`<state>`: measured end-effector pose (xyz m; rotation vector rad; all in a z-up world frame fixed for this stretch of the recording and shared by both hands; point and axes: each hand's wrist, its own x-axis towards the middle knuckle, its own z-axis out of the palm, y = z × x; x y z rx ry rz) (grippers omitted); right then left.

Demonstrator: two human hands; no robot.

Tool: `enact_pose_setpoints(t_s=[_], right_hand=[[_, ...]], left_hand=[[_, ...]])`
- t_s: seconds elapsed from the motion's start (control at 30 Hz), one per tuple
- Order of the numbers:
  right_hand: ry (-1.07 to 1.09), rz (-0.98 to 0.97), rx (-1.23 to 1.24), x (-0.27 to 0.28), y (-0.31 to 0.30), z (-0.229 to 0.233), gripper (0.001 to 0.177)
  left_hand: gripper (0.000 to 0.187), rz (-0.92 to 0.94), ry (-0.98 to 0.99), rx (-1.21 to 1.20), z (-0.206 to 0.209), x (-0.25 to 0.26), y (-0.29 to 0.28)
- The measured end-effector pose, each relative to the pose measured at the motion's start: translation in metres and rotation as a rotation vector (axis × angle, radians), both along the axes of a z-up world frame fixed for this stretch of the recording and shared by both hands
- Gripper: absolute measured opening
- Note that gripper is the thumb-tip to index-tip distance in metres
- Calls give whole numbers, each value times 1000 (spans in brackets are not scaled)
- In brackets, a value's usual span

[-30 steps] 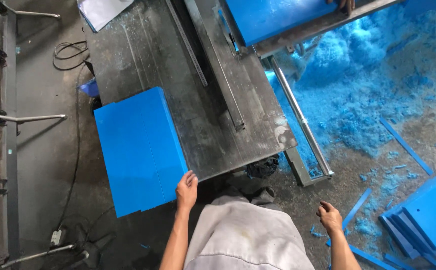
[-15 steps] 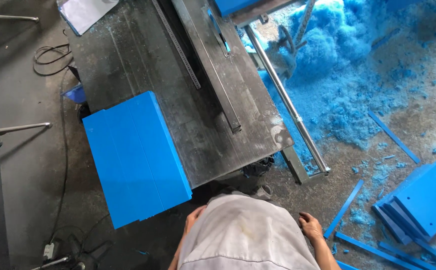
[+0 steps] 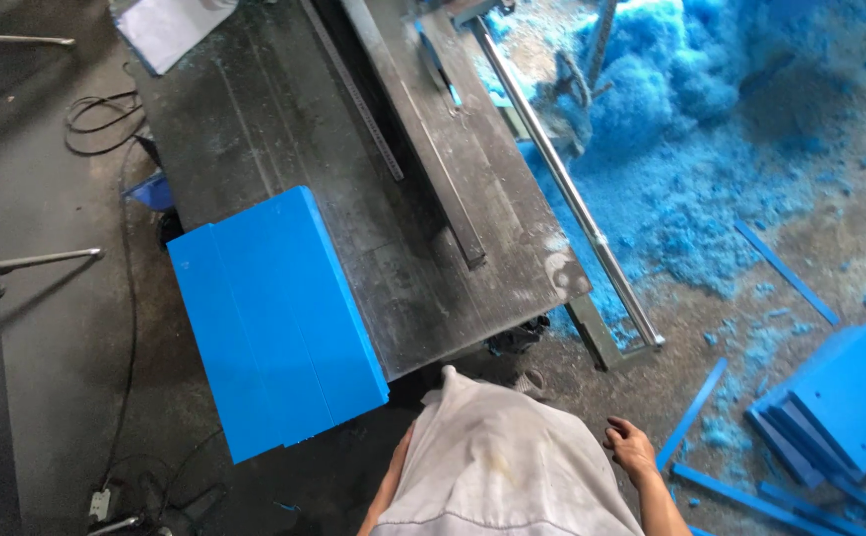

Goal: Cutting large blue foam blocks into specific sizes using an industrial table saw.

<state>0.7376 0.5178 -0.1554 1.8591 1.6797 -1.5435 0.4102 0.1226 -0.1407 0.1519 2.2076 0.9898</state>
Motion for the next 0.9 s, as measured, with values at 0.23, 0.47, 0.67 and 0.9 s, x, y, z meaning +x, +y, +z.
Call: enact_pose_setpoints(t_s=[0.23, 0.47, 0.67, 0.9], right_hand=[[34, -18, -40, -13, 13, -10, 43], [2, 31, -4, -18, 9, 6, 43], [-62, 44, 28, -34, -8, 26, 41], [-10, -52, 20, -54, -26, 17, 43]], left_hand=[[34, 47, 54, 62, -16, -58, 25], [40, 312, -271, 265, 121, -99, 86], [37, 252, -76, 300, 100, -133, 73], [34, 231, 375, 72, 184, -185, 88]])
